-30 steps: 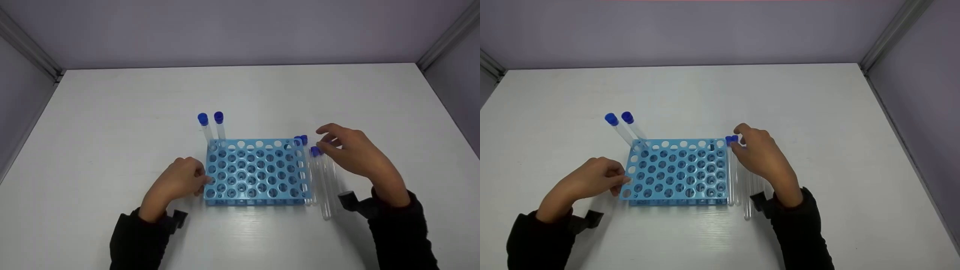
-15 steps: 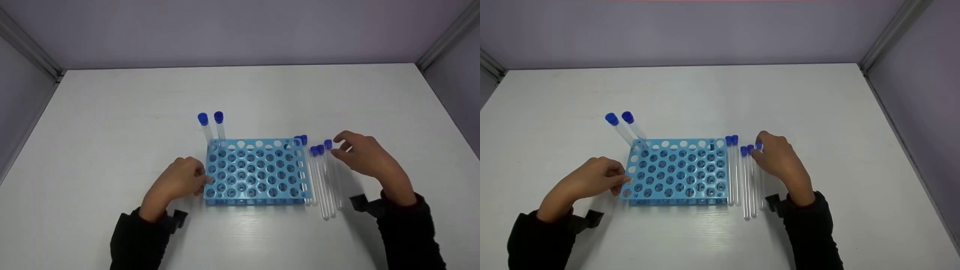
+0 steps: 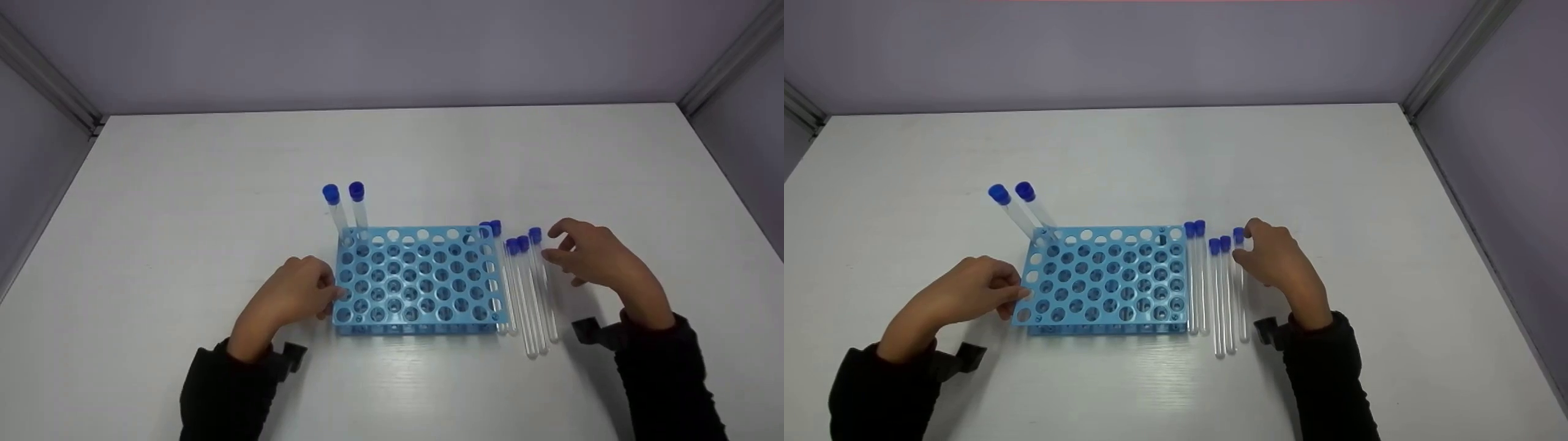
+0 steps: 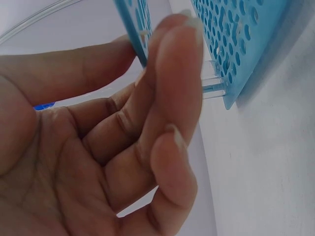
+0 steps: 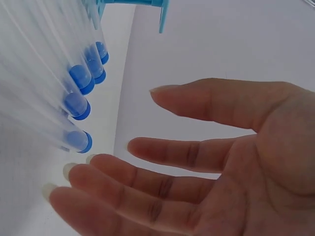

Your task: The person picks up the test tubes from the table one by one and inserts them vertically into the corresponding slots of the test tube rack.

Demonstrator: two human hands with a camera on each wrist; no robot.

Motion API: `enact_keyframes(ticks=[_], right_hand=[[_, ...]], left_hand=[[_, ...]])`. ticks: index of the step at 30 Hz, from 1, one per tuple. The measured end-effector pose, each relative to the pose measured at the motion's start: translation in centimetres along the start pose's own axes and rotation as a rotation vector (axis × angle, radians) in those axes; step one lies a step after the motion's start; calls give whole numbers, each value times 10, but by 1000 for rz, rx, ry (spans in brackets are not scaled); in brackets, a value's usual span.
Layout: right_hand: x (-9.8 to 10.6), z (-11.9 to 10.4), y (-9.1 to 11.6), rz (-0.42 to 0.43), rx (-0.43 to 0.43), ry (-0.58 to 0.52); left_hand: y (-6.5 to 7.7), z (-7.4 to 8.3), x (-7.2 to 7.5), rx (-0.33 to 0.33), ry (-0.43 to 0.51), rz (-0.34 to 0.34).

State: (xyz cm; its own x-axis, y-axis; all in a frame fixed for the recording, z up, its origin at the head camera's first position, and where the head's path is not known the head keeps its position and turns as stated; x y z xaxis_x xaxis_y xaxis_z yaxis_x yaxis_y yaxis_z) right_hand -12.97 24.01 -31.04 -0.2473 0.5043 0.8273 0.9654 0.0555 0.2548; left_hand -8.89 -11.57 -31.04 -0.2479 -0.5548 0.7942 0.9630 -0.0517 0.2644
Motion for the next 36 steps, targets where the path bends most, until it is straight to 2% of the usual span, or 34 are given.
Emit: enact_keyframes(ticks=[22,36], right_hand=[[-15,17,-13,-127,-100,-81],[-20,19,-16,-134,-113,-98]], left_hand=[[-1,-1,-2,4,8,-1],[0,0,-1,7,7,-1]])
Point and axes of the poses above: each hand's wrist, its own y-axis away from the middle knuckle, its own x-axis out of the back of the hand, z = x × y, the point moved 3 cm from there along -y, towards the middle knuckle, and after that the axes turned 14 degrees about z, right-handed, at the moved point
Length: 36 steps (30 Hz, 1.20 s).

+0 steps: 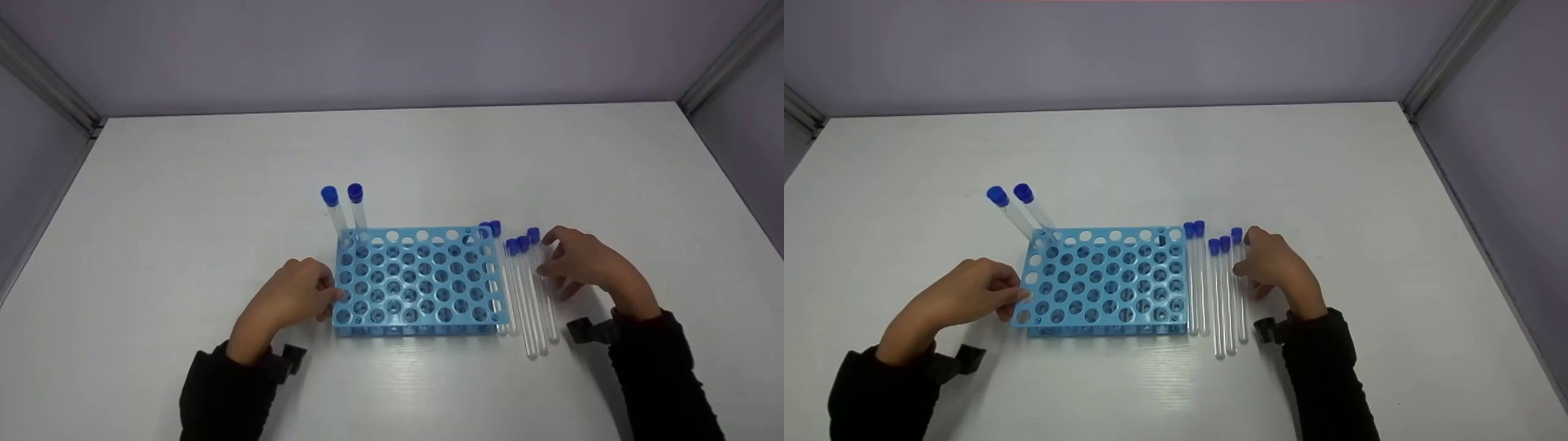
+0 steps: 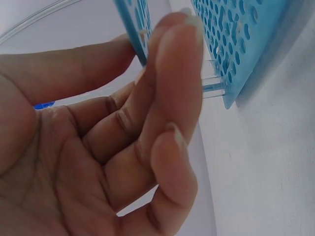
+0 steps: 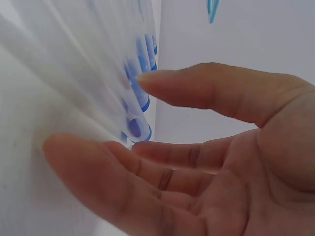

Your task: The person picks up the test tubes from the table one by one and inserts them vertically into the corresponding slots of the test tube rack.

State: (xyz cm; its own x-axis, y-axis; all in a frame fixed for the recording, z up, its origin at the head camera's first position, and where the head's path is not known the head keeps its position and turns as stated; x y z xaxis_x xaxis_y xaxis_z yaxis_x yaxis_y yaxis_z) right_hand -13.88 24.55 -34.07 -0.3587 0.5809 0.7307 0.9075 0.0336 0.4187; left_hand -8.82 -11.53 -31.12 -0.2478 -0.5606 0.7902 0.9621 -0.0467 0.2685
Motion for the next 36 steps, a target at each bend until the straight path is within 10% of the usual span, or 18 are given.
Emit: enact_keyframes(ticks=[36], right_hand=[[-3,1,-1,6,11,7]], left_hand=[[0,0,1,-7,2,0]])
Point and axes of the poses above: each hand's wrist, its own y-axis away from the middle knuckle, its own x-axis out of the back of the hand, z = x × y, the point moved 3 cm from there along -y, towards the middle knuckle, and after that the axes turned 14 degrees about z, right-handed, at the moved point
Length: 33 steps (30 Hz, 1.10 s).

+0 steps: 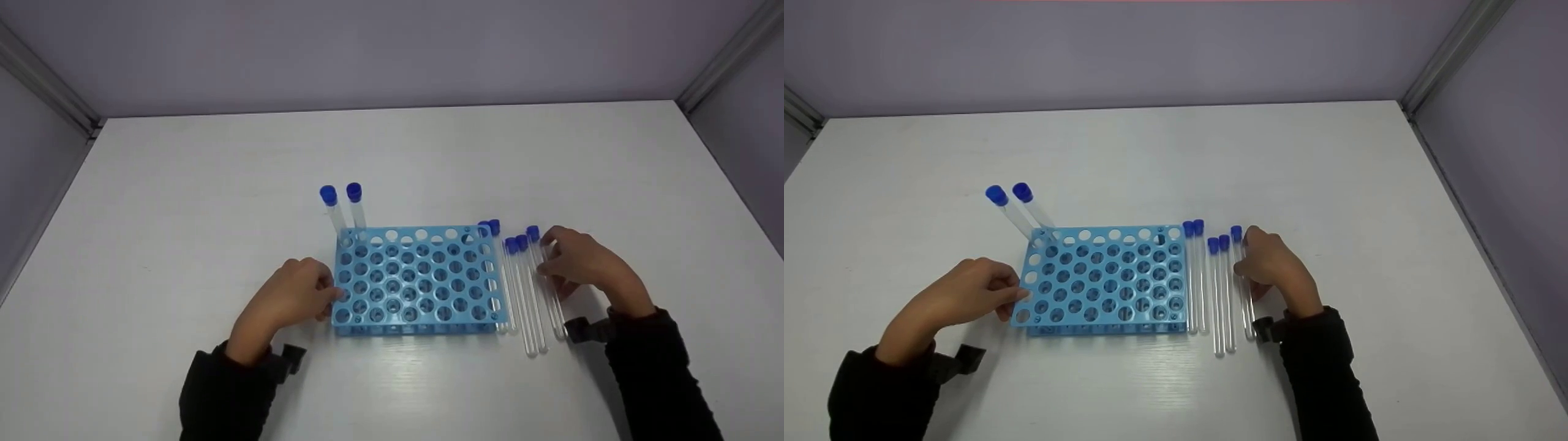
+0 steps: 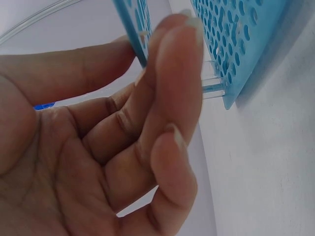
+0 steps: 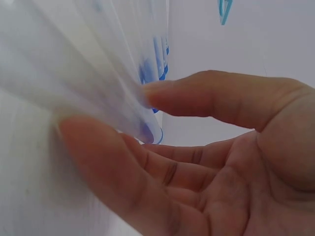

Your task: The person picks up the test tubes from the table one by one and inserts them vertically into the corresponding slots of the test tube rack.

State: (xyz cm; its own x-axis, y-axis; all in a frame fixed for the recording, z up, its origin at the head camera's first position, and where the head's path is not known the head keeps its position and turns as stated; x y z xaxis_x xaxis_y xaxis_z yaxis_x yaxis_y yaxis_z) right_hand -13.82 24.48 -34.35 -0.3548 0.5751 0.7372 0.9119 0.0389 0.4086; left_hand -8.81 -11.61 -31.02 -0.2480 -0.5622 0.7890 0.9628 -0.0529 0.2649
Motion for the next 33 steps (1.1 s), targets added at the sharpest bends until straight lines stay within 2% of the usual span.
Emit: enact_keyframes(ticks=[18,33], right_hand=[[4,-3,6,6,26,-42],[13,-10,11,66,79,-123]], left_hand=[[0,1,1,-5,-11,-4],[0,1,1,10,-13,-7]])
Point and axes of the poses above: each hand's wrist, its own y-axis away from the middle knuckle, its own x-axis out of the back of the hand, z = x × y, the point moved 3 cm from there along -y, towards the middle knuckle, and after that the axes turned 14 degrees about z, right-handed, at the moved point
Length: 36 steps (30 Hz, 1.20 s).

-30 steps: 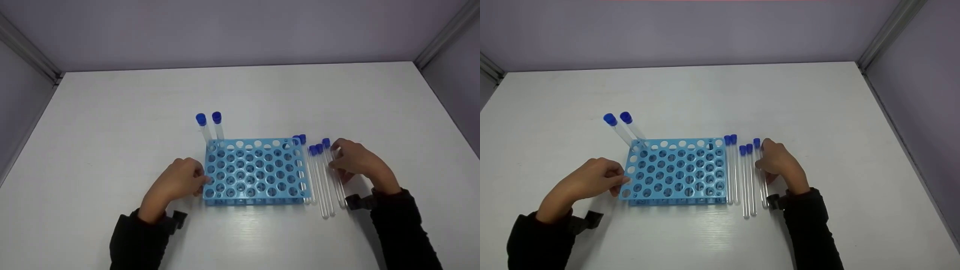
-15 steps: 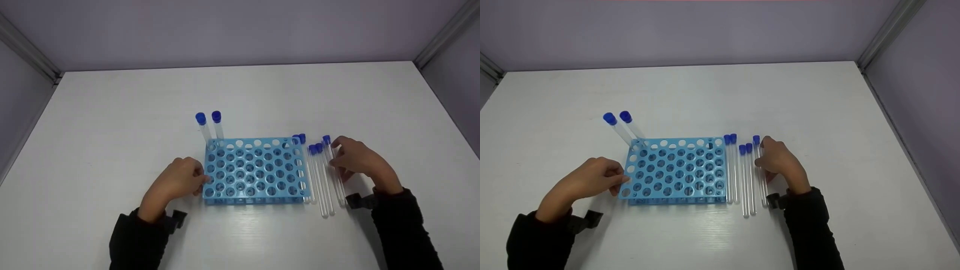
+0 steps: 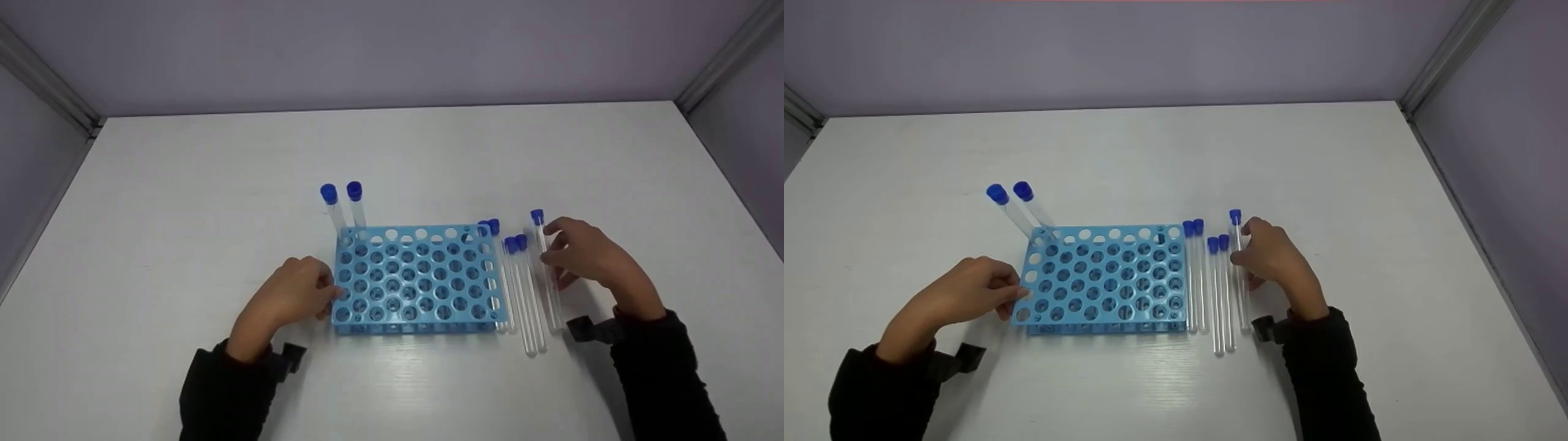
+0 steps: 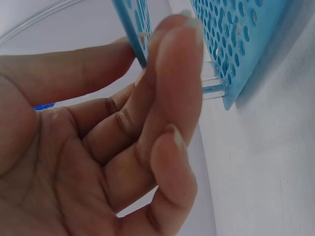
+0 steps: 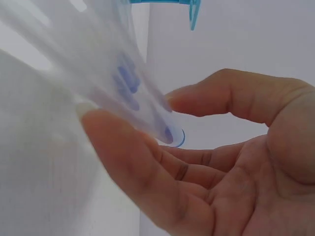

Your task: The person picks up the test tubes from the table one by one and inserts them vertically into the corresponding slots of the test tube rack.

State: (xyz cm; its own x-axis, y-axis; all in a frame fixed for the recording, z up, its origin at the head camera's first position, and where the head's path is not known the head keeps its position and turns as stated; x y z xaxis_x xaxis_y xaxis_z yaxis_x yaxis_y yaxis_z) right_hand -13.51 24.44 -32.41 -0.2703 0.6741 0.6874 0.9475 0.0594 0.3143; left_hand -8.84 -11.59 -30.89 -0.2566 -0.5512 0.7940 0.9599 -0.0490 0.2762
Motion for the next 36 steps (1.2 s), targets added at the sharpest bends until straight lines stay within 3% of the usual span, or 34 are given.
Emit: enact_keyframes(ticks=[6,19,36], right_hand=[[2,-3,2,17,31,-40],[4,-4,4,38,13,-63],[8,-11,11,67,77,-107]], left_hand=[[0,1,-1,-8,-8,7],[0,1,0,-1,-12,2],[-1,0,-2,-1,11,11]])
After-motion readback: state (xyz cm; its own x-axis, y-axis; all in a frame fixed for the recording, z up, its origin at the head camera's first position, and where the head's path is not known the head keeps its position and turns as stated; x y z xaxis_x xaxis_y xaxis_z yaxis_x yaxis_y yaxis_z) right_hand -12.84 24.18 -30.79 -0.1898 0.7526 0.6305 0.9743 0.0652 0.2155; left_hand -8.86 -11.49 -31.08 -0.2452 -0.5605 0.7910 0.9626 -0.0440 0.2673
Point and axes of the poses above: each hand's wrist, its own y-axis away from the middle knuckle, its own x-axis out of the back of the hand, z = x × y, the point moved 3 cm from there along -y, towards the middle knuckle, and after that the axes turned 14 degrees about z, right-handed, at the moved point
